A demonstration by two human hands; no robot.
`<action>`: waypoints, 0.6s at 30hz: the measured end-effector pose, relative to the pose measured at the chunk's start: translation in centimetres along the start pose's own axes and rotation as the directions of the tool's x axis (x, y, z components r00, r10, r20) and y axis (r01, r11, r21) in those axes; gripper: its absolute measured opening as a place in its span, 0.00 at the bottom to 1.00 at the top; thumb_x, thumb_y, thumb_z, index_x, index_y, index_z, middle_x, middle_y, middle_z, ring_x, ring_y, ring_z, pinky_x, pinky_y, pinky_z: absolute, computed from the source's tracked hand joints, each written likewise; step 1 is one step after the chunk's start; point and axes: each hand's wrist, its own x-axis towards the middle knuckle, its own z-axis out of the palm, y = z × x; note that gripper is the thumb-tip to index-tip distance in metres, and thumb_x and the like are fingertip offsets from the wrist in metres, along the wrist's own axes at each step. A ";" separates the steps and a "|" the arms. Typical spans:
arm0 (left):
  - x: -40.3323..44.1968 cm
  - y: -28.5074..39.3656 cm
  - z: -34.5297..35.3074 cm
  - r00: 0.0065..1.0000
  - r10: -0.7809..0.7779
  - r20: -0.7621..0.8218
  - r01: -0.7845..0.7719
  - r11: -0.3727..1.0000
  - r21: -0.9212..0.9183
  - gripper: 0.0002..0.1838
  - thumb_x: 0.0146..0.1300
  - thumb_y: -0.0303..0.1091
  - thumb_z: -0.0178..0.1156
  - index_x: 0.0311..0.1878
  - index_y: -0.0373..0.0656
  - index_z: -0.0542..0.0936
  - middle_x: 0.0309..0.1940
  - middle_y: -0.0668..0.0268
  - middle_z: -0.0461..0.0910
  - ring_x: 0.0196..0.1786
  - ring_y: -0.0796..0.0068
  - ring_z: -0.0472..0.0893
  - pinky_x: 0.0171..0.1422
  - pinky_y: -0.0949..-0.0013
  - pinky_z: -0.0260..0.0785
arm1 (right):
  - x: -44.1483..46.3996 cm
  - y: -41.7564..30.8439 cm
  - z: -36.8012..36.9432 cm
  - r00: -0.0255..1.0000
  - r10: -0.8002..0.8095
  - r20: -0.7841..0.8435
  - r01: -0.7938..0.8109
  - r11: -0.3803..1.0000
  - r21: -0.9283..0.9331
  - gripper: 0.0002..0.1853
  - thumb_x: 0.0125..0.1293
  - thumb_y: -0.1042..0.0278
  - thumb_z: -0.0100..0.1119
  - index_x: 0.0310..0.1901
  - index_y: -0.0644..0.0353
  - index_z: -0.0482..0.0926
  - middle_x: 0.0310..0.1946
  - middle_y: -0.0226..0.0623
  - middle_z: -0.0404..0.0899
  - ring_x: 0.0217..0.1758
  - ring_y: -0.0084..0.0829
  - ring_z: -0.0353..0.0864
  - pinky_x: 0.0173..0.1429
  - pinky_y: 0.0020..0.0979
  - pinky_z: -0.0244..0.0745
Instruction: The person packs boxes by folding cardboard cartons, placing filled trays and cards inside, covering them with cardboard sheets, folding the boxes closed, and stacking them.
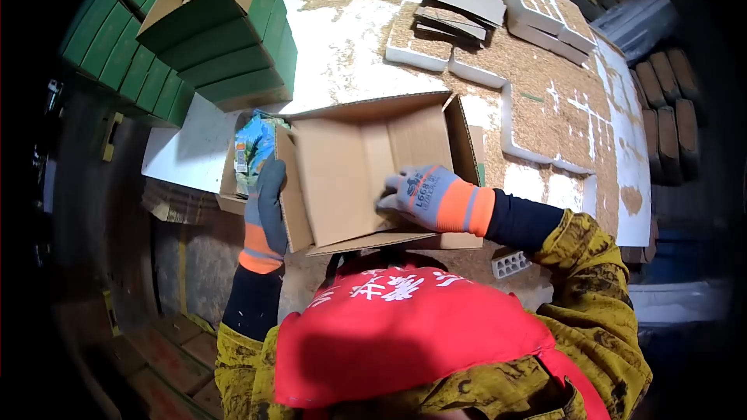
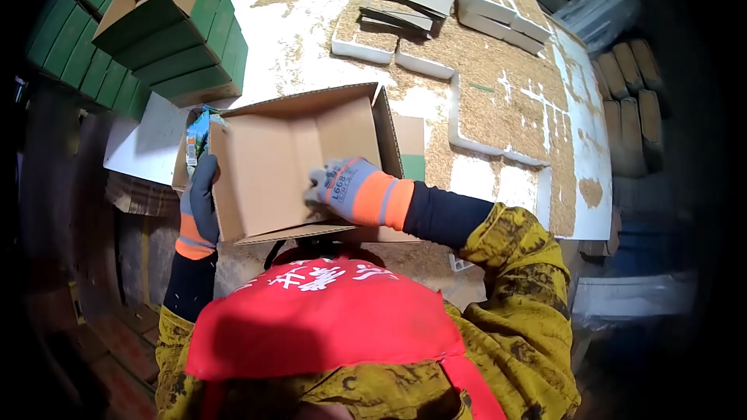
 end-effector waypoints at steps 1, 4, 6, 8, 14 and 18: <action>1.4 3.5 0.2 0.935 -0.352 0.036 0.321 0.801 -0.505 0.21 0.70 0.34 0.47 0.62 0.34 0.68 0.61 0.52 0.70 0.64 0.60 0.69 0.69 0.66 0.57 | -0.2 -0.1 0.4 0.999 0.006 0.047 -0.012 0.994 0.112 0.13 0.62 0.62 0.52 0.46 0.50 0.79 0.40 0.38 0.75 0.42 0.40 0.77 0.43 0.36 0.74; 1.4 3.1 1.1 0.952 -0.307 -0.008 0.287 0.896 -0.340 0.25 0.72 0.39 0.46 0.64 0.31 0.65 0.61 0.52 0.68 0.63 0.68 0.67 0.68 0.68 0.58 | -0.8 -0.7 -2.5 0.986 0.108 0.127 -0.132 0.971 0.198 0.15 0.61 0.56 0.56 0.48 0.46 0.79 0.40 0.38 0.77 0.45 0.40 0.78 0.46 0.38 0.74; 0.6 1.1 1.4 0.993 -0.119 0.020 0.119 0.939 -0.324 0.23 0.71 0.36 0.45 0.64 0.31 0.65 0.62 0.53 0.68 0.64 0.64 0.67 0.70 0.66 0.56 | -0.8 -0.7 -4.0 0.966 0.234 0.115 -0.250 0.954 0.163 0.20 0.59 0.53 0.59 0.54 0.42 0.76 0.44 0.43 0.75 0.45 0.44 0.77 0.48 0.40 0.74; 0.7 2.2 0.6 0.998 0.055 -0.034 -0.060 0.981 -0.186 0.22 0.72 0.34 0.40 0.65 0.33 0.65 0.62 0.54 0.69 0.64 0.65 0.68 0.69 0.67 0.57 | -1.3 0.3 -1.1 0.964 0.218 0.152 -0.219 0.976 -0.009 0.23 0.59 0.59 0.57 0.58 0.40 0.73 0.49 0.48 0.72 0.44 0.48 0.78 0.48 0.41 0.74; 0.3 0.3 -1.7 0.953 0.262 0.154 -0.274 0.960 0.064 0.22 0.68 0.29 0.41 0.64 0.33 0.64 0.60 0.47 0.69 0.64 0.52 0.68 0.68 0.64 0.58 | -2.0 0.0 -4.0 0.963 0.270 -0.003 -0.255 0.913 0.317 0.22 0.56 0.74 0.52 0.54 0.46 0.77 0.46 0.43 0.76 0.45 0.47 0.79 0.53 0.40 0.72; 0.7 -0.3 2.1 0.883 -0.227 0.410 0.385 0.850 -0.360 0.27 0.63 0.35 0.57 0.64 0.35 0.66 0.56 0.56 0.74 0.56 0.62 0.73 0.62 0.67 0.63 | -8.2 3.4 -5.2 0.549 0.779 -0.303 -0.206 0.478 0.854 0.27 0.59 0.79 0.55 0.62 0.57 0.69 0.60 0.42 0.71 0.63 0.35 0.70 0.63 0.35 0.67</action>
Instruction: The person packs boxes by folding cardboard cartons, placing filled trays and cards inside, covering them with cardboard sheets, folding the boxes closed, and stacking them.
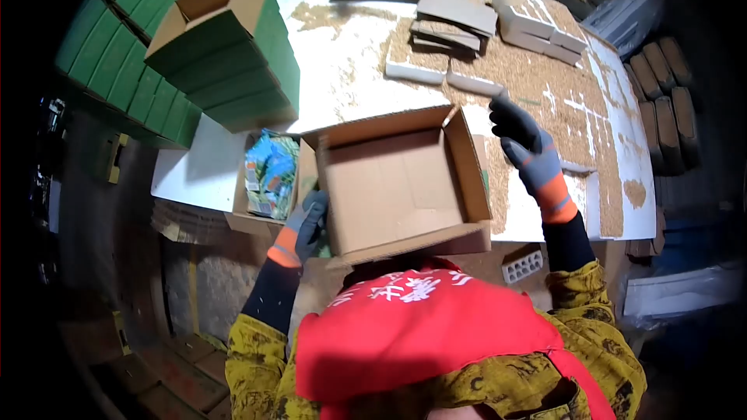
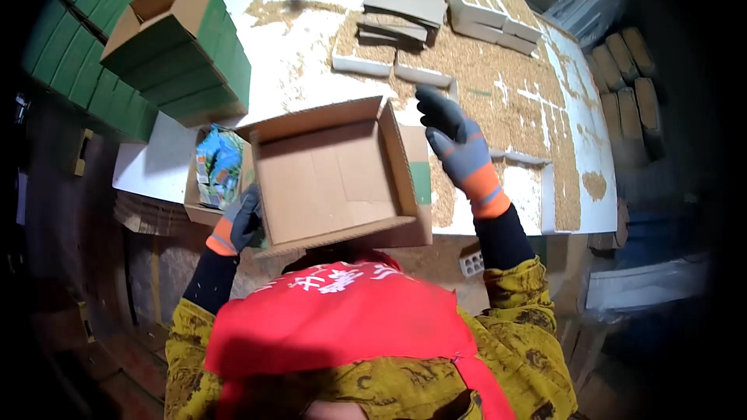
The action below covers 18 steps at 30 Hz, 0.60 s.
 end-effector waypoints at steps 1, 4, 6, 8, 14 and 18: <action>0.8 -0.3 0.9 0.968 -0.248 -0.043 0.230 0.942 -0.243 0.30 0.61 0.37 0.62 0.64 0.35 0.66 0.54 0.58 0.75 0.54 0.65 0.75 0.60 0.68 0.65 | 0.2 2.2 -0.2 0.997 0.062 -0.040 -0.050 0.967 0.249 0.30 0.60 0.73 0.59 0.66 0.59 0.64 0.62 0.44 0.69 0.65 0.35 0.67 0.65 0.35 0.65; 2.2 -1.3 2.8 0.950 -0.257 -0.177 0.257 0.966 -0.026 0.27 0.64 0.41 0.60 0.60 0.34 0.70 0.51 0.58 0.76 0.52 0.72 0.75 0.59 0.70 0.66 | -0.7 9.1 6.0 0.923 0.355 0.148 -0.319 0.922 -0.221 0.55 0.47 0.44 0.73 0.68 0.69 0.54 0.62 0.55 0.66 0.66 0.40 0.65 0.67 0.32 0.62; 0.9 -1.0 3.5 0.969 -0.202 -0.142 0.198 0.979 -0.046 0.26 0.63 0.38 0.62 0.59 0.32 0.70 0.50 0.58 0.77 0.53 0.74 0.75 0.59 0.71 0.67 | -1.8 7.7 8.5 0.945 0.318 0.080 -0.320 0.948 0.004 0.55 0.45 0.45 0.74 0.67 0.71 0.56 0.60 0.53 0.68 0.63 0.39 0.68 0.65 0.32 0.63; 0.8 -0.5 4.2 0.952 -0.266 -0.148 0.221 0.939 -0.264 0.40 0.53 0.35 0.71 0.64 0.31 0.60 0.51 0.57 0.75 0.52 0.72 0.75 0.58 0.70 0.69 | -1.1 8.3 8.2 0.951 0.300 0.072 -0.305 0.949 0.079 0.53 0.47 0.48 0.75 0.66 0.72 0.57 0.57 0.51 0.71 0.60 0.35 0.70 0.62 0.31 0.66; 2.9 7.7 3.5 0.935 0.058 -0.351 -0.083 0.995 -0.056 0.44 0.51 0.34 0.71 0.68 0.33 0.58 0.59 0.58 0.68 0.61 0.71 0.68 0.65 0.68 0.63 | -0.3 5.7 5.4 0.983 0.183 0.011 -0.169 0.879 0.446 0.38 0.60 0.63 0.64 0.68 0.66 0.56 0.60 0.39 0.68 0.59 0.28 0.69 0.59 0.29 0.67; 7.3 10.7 -5.0 0.841 0.444 -0.310 -0.495 0.862 -0.109 0.28 0.72 0.42 0.46 0.69 0.38 0.59 0.61 0.61 0.66 0.61 0.71 0.68 0.64 0.68 0.61 | 5.0 3.7 6.5 0.968 0.244 -0.057 -0.050 0.413 0.909 0.24 0.69 0.55 0.51 0.61 0.59 0.69 0.56 0.36 0.74 0.57 0.31 0.74 0.61 0.34 0.71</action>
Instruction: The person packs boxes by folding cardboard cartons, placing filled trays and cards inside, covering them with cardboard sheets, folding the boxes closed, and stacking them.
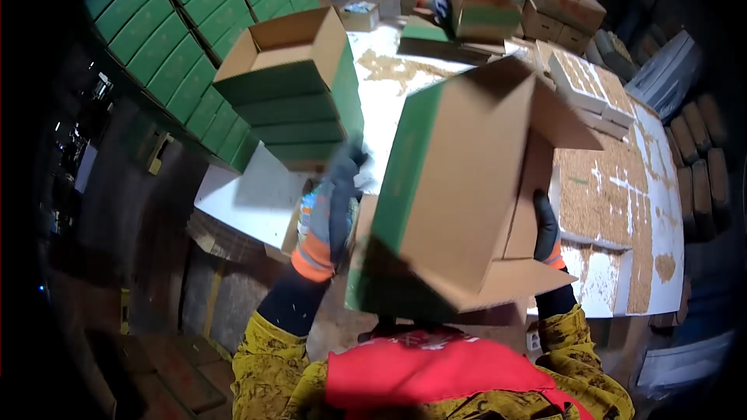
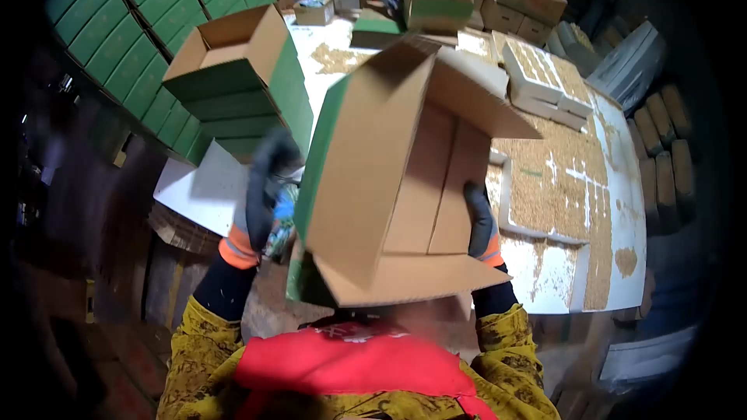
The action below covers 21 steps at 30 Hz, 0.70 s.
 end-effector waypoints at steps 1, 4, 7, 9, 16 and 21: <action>2.6 -1.7 -4.2 0.982 0.177 -0.066 -0.155 0.955 0.254 0.28 0.73 0.43 0.44 0.71 0.38 0.57 0.65 0.61 0.63 0.65 0.69 0.65 0.68 0.68 0.58 | 2.7 0.3 -0.9 0.999 0.041 0.021 -0.044 0.990 0.136 0.25 0.70 0.54 0.50 0.62 0.61 0.68 0.56 0.38 0.74 0.57 0.31 0.74 0.62 0.33 0.70; 8.9 -8.7 -19.2 0.824 0.124 -0.553 -0.423 0.784 -0.454 0.27 0.73 0.37 0.44 0.71 0.40 0.55 0.69 0.62 0.59 0.68 0.72 0.62 0.73 0.69 0.51 | 9.5 -0.5 5.7 0.985 -0.143 0.094 0.122 0.972 0.201 0.26 0.68 0.55 0.53 0.62 0.62 0.68 0.57 0.37 0.74 0.58 0.30 0.73 0.62 0.31 0.69; 14.1 -8.2 -28.7 0.748 0.220 -0.626 -0.274 0.962 0.009 0.33 0.72 0.54 0.39 0.70 0.38 0.58 0.68 0.62 0.61 0.69 0.72 0.61 0.74 0.69 0.48 | 17.6 -0.9 9.5 0.992 -0.053 0.112 -0.005 0.883 0.470 0.23 0.68 0.59 0.54 0.61 0.62 0.69 0.57 0.39 0.73 0.58 0.31 0.73 0.61 0.31 0.70; 15.2 -4.3 -30.5 0.889 0.022 -0.457 -0.087 0.989 -0.123 0.38 0.71 0.61 0.34 0.70 0.37 0.58 0.69 0.61 0.61 0.69 0.69 0.61 0.74 0.68 0.47 | 21.2 0.6 15.2 0.977 -0.185 0.107 0.144 0.940 0.310 0.23 0.66 0.64 0.57 0.60 0.62 0.70 0.54 0.38 0.76 0.55 0.30 0.75 0.60 0.30 0.71; 16.5 -12.2 -34.2 0.909 0.196 -0.367 -0.150 0.977 0.152 0.28 0.73 0.48 0.41 0.66 0.36 0.65 0.60 0.60 0.71 0.62 0.69 0.68 0.68 0.69 0.56 | 26.2 9.8 32.5 0.961 0.020 0.277 0.043 0.974 -0.221 0.24 0.60 0.58 0.65 0.55 0.58 0.72 0.45 0.37 0.78 0.45 0.32 0.78 0.47 0.34 0.74; 17.5 -23.7 -41.4 0.843 0.520 -0.140 -0.039 0.318 0.947 0.23 0.72 0.32 0.41 0.68 0.36 0.61 0.64 0.55 0.67 0.65 0.62 0.67 0.68 0.67 0.59 | 35.0 18.7 31.6 0.851 0.025 0.525 0.230 0.881 -0.414 0.24 0.65 0.47 0.52 0.55 0.55 0.71 0.44 0.40 0.78 0.49 0.33 0.75 0.46 0.38 0.72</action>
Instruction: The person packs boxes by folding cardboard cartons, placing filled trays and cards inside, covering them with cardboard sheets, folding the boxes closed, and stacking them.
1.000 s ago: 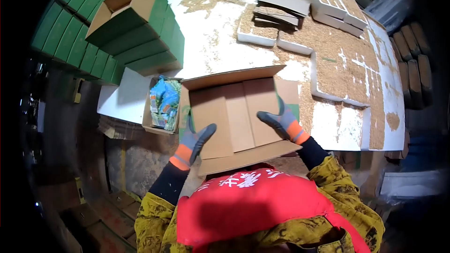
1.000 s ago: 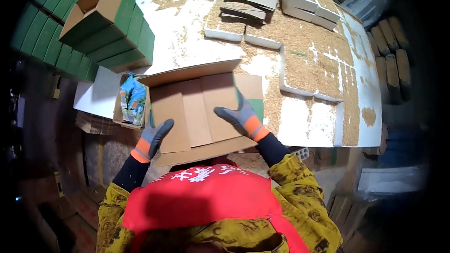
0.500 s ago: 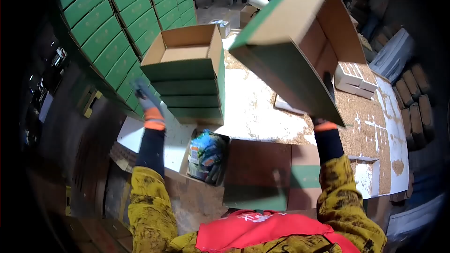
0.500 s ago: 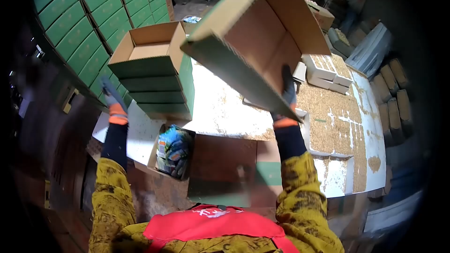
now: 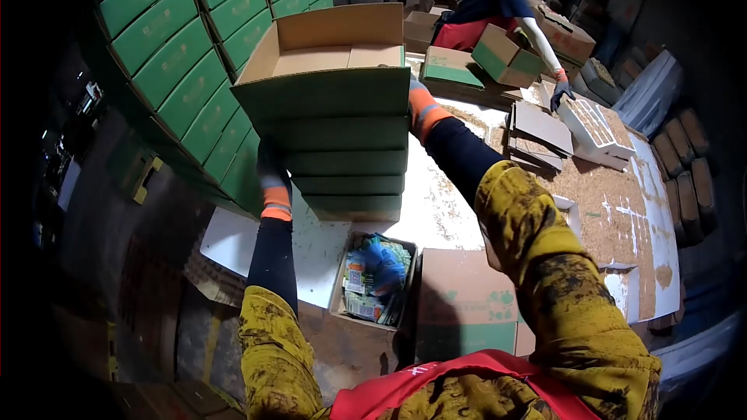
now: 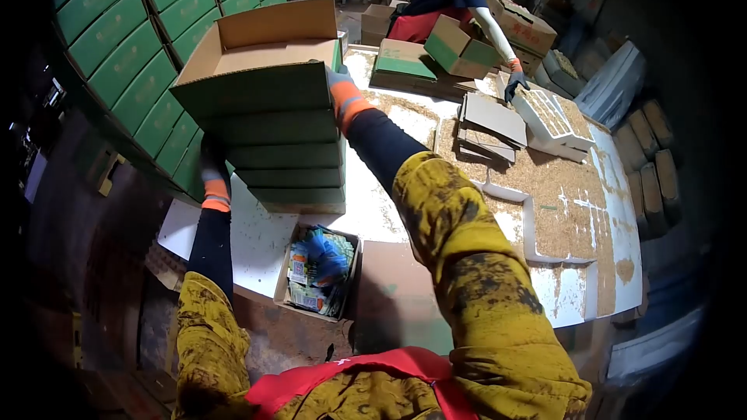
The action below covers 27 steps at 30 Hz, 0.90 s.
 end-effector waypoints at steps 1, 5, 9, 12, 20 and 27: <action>0.2 0.1 0.1 1.000 0.005 0.028 -0.007 0.999 0.041 0.23 0.71 0.32 0.40 0.68 0.37 0.61 0.64 0.55 0.67 0.65 0.62 0.67 0.68 0.67 0.59 | -0.9 -0.8 0.0 0.993 0.096 -0.069 -0.089 0.991 0.100 0.25 0.66 0.46 0.51 0.56 0.55 0.70 0.45 0.38 0.77 0.48 0.32 0.75 0.48 0.37 0.71; 2.6 10.7 -8.0 0.902 -0.333 0.274 0.369 0.924 -0.095 0.25 0.70 0.38 0.41 0.68 0.39 0.60 0.63 0.55 0.67 0.66 0.59 0.66 0.69 0.66 0.57 | -9.8 -3.8 -0.5 0.929 0.174 -0.326 -0.120 0.977 0.178 0.29 0.65 0.46 0.54 0.64 0.50 0.66 0.58 0.33 0.70 0.52 0.34 0.71 0.60 0.34 0.62; -6.4 26.7 -12.8 0.956 -0.232 0.177 0.292 0.759 -0.582 0.36 0.67 0.50 0.46 0.70 0.35 0.53 0.68 0.50 0.58 0.70 0.56 0.57 0.73 0.59 0.47 | -34.2 -5.0 -7.7 0.883 -0.055 -0.467 -0.275 0.745 -0.608 0.37 0.61 0.53 0.62 0.68 0.56 0.60 0.65 0.46 0.64 0.63 0.39 0.68 0.66 0.37 0.61; -18.5 36.4 -12.2 0.788 -0.018 0.615 0.347 0.839 -0.419 0.46 0.64 0.59 0.49 0.72 0.32 0.48 0.71 0.46 0.51 0.74 0.54 0.50 0.76 0.53 0.39 | -48.4 -3.7 -16.1 0.610 -0.318 -0.726 -0.556 0.481 -0.678 0.38 0.60 0.48 0.61 0.64 0.68 0.64 0.62 0.53 0.67 0.62 0.48 0.69 0.64 0.37 0.64; -20.8 43.6 -11.4 0.825 -0.172 0.538 0.377 0.877 -0.298 0.38 0.63 0.37 0.59 0.70 0.31 0.53 0.65 0.46 0.64 0.65 0.57 0.66 0.68 0.62 0.56 | -60.5 -2.2 -20.3 0.361 0.003 -0.932 -0.703 0.658 -0.270 0.26 0.62 0.53 0.62 0.54 0.68 0.74 0.47 0.43 0.80 0.50 0.31 0.77 0.55 0.29 0.70; -6.5 52.1 -19.5 0.953 0.294 0.068 -0.244 0.883 -0.401 0.27 0.62 0.33 0.59 0.63 0.35 0.66 0.58 0.54 0.71 0.58 0.57 0.70 0.66 0.61 0.58 | -58.6 -12.8 -23.2 0.795 -0.059 -0.604 -0.170 0.934 -0.316 0.17 0.67 0.63 0.58 0.54 0.62 0.74 0.46 0.28 0.79 0.47 0.19 0.73 0.54 0.25 0.69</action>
